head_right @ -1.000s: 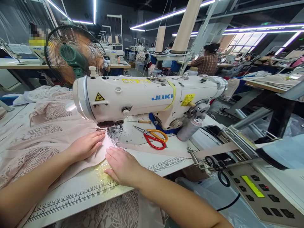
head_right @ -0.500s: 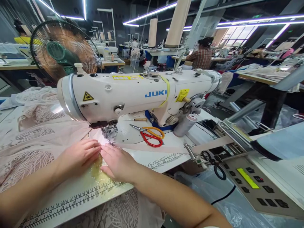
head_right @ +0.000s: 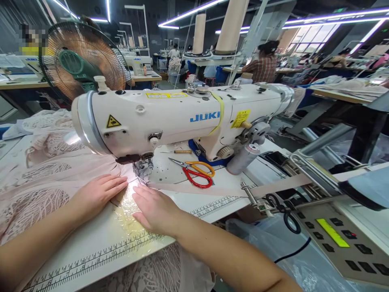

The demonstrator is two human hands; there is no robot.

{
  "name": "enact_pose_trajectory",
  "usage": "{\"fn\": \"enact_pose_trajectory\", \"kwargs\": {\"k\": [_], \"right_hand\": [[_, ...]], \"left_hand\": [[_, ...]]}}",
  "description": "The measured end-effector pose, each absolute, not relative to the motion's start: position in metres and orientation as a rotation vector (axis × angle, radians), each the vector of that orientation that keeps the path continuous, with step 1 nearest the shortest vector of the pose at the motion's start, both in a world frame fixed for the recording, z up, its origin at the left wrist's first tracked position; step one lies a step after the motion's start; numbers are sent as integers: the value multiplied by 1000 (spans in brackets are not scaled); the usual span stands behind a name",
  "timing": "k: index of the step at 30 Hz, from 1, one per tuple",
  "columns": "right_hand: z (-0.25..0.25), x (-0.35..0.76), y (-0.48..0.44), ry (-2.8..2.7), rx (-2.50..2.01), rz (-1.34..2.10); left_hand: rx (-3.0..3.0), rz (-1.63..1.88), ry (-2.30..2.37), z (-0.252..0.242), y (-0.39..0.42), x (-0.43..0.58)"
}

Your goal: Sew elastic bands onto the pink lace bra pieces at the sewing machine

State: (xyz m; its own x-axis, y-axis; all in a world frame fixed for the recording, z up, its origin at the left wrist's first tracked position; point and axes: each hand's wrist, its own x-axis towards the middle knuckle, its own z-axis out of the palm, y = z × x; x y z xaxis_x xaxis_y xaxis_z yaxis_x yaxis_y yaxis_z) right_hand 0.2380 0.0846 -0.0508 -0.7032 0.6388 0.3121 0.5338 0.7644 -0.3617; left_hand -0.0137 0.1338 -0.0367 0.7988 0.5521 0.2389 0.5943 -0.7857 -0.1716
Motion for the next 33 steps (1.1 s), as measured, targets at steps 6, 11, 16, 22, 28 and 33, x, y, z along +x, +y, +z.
{"fn": "enact_pose_trajectory", "kwargs": {"k": [6,11,16,22,28,33], "right_hand": [[-52,238,87,-2506,-879,348],[-30,256,58,-2344,-718,635],[-30,301,2,-2558,-338,1387],[-96,324,-23,-2579,-1643,1001],[-150,324,-23,-2453,-1673,754],[-162,327,-14,-2343,-1691,545]], "left_hand": [[-2737,-190,-963,-24,136,-2],[-2543,165,-1400,8,78,-2],[-2310,576,-1971,3,3,-41],[-2209,492,-2143,-10,14,-65],[-2254,84,-2142,-16,50,-92],[-2253,-106,-2127,-26,50,-105]]}}
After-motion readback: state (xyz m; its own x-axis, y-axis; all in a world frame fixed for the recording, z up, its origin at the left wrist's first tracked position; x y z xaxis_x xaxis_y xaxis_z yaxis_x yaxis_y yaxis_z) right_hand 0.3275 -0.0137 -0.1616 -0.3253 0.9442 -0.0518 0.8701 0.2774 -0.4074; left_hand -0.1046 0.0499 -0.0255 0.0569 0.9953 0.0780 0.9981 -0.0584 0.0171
